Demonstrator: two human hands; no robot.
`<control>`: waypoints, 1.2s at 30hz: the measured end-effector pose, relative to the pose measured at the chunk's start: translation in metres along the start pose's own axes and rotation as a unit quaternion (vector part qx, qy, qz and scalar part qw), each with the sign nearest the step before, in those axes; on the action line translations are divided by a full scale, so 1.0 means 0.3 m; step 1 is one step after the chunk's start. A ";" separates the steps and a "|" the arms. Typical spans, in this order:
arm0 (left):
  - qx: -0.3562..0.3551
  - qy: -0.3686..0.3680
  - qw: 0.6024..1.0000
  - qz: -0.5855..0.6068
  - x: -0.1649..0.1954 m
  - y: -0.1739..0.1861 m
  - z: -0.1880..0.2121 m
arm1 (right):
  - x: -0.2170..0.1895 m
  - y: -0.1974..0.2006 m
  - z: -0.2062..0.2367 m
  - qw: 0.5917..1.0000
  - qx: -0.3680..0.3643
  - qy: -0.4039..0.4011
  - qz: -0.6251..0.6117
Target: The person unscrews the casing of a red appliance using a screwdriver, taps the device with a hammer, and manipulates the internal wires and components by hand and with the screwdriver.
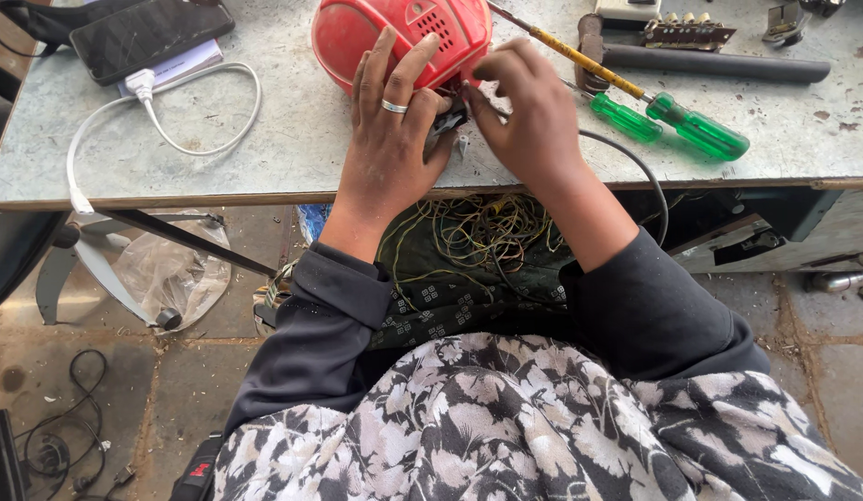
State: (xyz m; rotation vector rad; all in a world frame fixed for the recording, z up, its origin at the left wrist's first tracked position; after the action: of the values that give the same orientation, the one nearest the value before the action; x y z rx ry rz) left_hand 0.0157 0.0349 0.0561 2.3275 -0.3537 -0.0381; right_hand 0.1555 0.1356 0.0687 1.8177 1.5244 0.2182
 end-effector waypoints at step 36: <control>0.029 -0.006 1.000 -0.007 -0.008 -0.009 -0.001 | 0.010 0.014 0.043 0.997 0.000 0.038 0.072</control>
State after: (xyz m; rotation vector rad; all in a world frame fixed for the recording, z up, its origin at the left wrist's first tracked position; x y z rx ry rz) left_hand 0.0141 0.0376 0.0541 2.3876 -0.3492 -0.0495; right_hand 0.1667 0.1327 0.0612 1.9398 1.4461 0.3608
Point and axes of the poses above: each hand's wrist, its own z-axis away from the middle knuckle, its own y-axis out of the back of the hand, x = y × z, the point moved 5 cm from there along -z, towards the middle knuckle, and after that the axes turned 3 degrees about -x, right-handed, at the moved point
